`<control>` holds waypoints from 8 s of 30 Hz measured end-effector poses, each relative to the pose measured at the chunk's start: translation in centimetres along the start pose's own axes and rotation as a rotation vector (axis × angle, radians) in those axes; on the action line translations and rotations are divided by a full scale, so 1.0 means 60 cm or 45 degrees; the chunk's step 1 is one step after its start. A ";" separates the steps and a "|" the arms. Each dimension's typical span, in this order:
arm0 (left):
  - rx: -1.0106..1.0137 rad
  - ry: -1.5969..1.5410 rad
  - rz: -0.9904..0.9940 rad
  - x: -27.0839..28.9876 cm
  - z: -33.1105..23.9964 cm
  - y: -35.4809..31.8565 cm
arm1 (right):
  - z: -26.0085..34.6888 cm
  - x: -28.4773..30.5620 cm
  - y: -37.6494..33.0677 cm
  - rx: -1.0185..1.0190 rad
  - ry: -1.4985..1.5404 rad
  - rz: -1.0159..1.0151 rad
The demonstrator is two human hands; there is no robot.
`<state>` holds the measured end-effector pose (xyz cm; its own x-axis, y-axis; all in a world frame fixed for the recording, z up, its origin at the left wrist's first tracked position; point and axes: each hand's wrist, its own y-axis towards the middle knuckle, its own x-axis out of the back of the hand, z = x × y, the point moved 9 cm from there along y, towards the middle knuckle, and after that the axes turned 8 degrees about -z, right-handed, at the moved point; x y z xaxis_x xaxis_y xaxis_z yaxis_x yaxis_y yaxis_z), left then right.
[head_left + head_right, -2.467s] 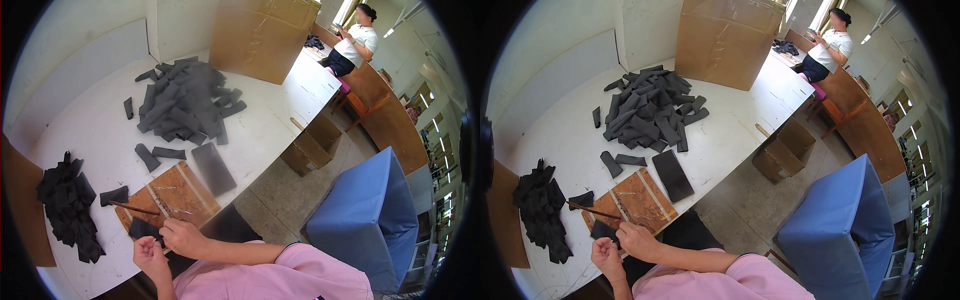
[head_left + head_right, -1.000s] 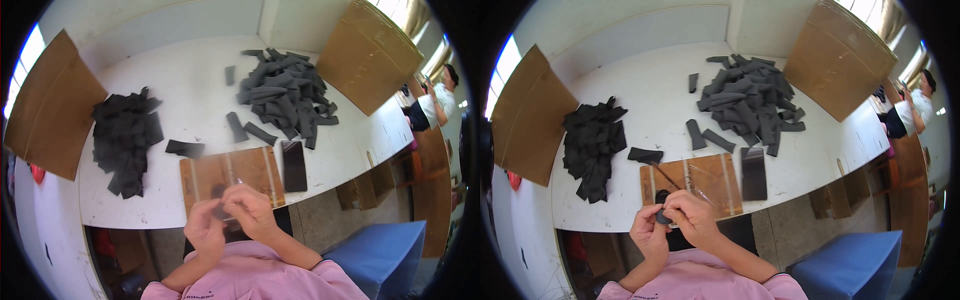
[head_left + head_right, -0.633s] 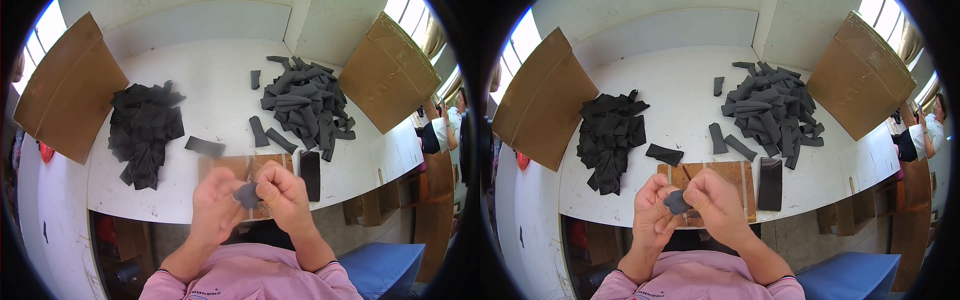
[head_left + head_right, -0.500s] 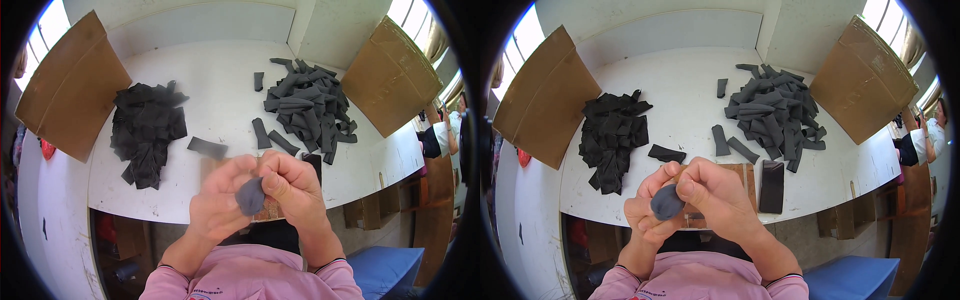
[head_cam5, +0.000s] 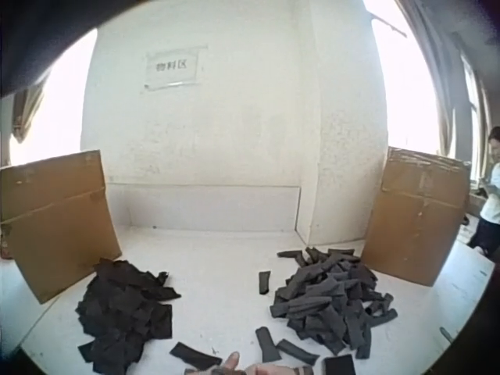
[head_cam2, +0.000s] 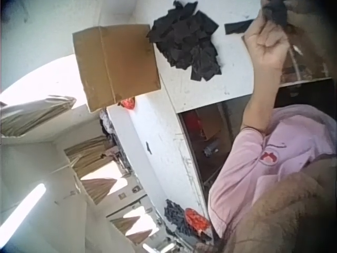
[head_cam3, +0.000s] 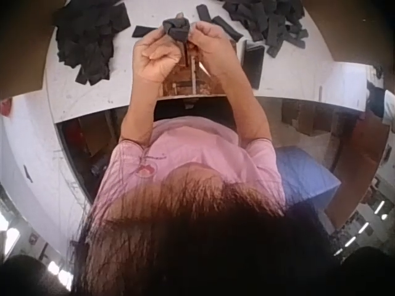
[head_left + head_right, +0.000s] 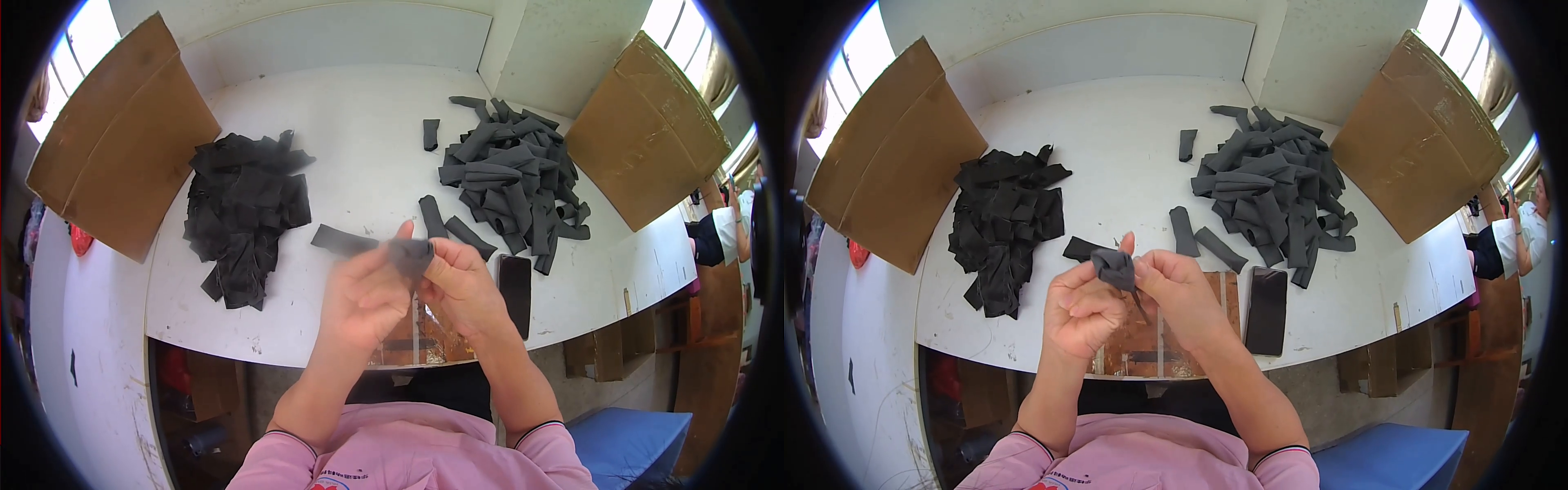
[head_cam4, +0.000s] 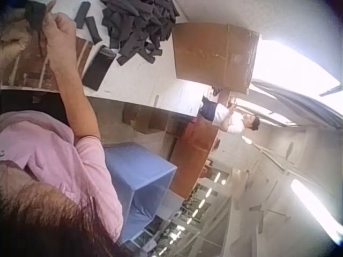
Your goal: Wrapping and preparing black foam strips using a stationary jig on a workbench.
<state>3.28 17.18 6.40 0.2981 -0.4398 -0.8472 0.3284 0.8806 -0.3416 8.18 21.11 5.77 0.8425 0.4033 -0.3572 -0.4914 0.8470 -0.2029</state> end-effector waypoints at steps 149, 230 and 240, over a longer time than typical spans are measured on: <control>-0.311 2.028 -0.276 0.116 -0.070 -0.130 | -0.084 -0.010 -0.144 0.249 -0.984 0.192; -0.399 1.483 0.217 0.133 -0.016 -0.102 | -0.146 -0.021 -0.139 0.026 0.280 0.276; -1.693 1.982 -0.056 0.080 -0.018 -0.156 | 0.003 0.000 -0.145 0.717 -0.350 -0.108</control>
<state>0.65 7.03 5.11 -0.7834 -0.6041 -0.1464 -0.6212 0.7527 0.2181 12.49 13.77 7.70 0.9361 0.3377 -0.0982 -0.2921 0.9022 0.3173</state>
